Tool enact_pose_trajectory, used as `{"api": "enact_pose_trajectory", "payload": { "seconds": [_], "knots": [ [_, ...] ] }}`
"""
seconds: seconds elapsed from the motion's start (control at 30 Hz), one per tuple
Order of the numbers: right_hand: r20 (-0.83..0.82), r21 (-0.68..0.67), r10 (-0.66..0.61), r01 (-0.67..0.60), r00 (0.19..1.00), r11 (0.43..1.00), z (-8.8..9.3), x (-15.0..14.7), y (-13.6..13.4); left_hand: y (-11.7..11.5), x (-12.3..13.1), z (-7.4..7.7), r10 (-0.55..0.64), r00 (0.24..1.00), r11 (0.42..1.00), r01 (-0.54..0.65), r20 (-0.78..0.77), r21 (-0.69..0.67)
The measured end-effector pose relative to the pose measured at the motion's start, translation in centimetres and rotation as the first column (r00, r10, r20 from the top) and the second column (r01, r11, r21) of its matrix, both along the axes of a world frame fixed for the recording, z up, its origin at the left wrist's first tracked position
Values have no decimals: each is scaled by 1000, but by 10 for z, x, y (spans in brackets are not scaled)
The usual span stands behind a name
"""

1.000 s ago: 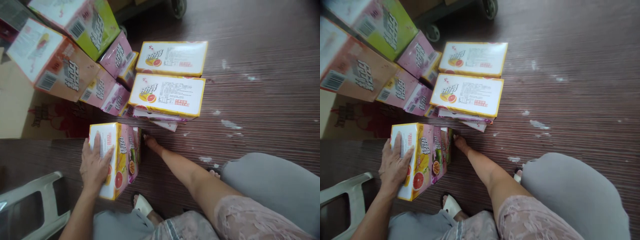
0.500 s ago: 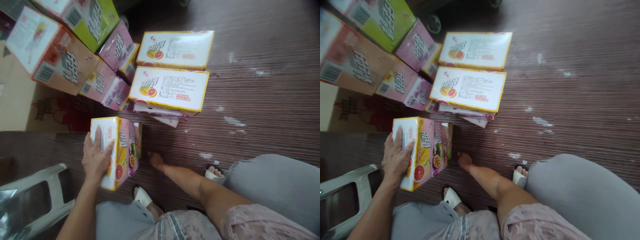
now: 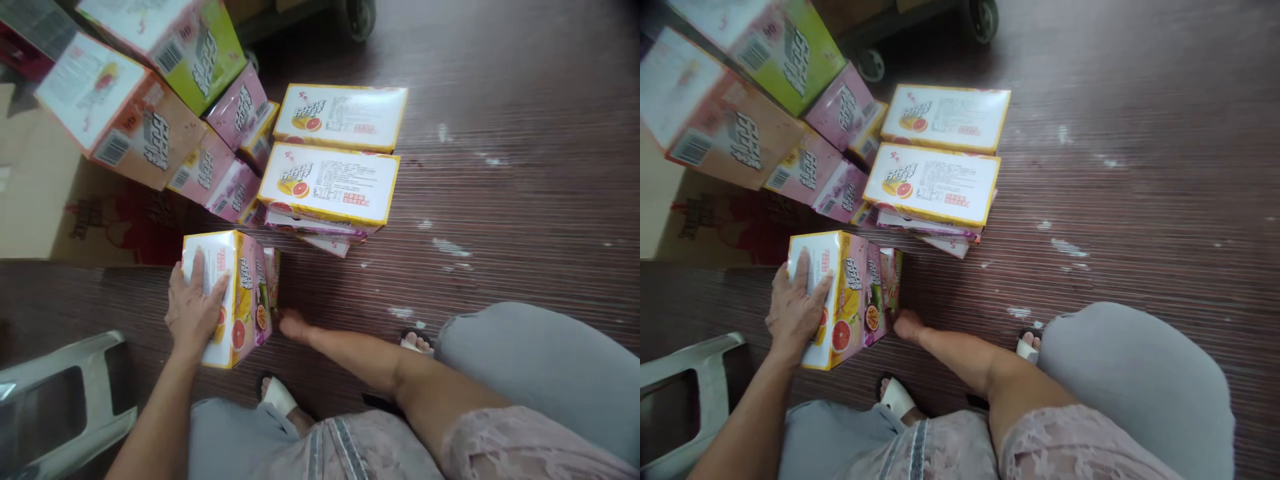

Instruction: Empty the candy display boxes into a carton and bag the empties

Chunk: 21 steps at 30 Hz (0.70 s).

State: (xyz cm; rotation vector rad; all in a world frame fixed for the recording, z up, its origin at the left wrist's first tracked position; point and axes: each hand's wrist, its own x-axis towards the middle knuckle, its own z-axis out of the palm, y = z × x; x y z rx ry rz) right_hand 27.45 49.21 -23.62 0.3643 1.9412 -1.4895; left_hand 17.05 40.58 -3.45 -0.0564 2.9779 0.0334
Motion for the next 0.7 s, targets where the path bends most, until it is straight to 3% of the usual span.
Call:
{"api": "enact_pose_trajectory", "payload": {
  "seconds": [0.07, 0.13, 0.27, 0.33, 0.4, 0.47, 0.63, 0.7],
  "knots": [
    [41, 45, -43, 41, 998, 998, 2, 12, 7, 1, 0, 0, 6, 1000, 1000, -6, 12, 10],
    [57, 112, -122, 115, 991, 987, 7, 5, 23, 0, 0, 0, 5, 1000, 1000, -6, 23, 16],
    [-57, 152, -218, 225, 974, 962, 29, -54, 54, -2, -1, -2, -9, 1000, 1000, 9, 22, 30],
    [-141, 112, -193, 210, 971, 971, 44, -86, 60, -2, -1, -2, -11, 1000, 999, 10, 19, 40],
    [-171, 90, -139, 156, 975, 984, 59, -99, 58, -2, -1, -2, -3, 1000, 999, 2, 24, 50],
    [-150, 91, -72, 86, 986, 992, 69, -88, 50, -1, 0, -1, 4, 1000, 998, -6, 31, 57],
    [-39, 104, 85, -80, 996, 991, 81, -4, 35, 2, 1, 1, 9, 1000, 997, -11, 27, 75],
    [4, 120, 80, -80, 997, 989, 84, 11, 41, 2, 0, 0, 10, 999, 996, -13, 31, 92]
  ]
}}
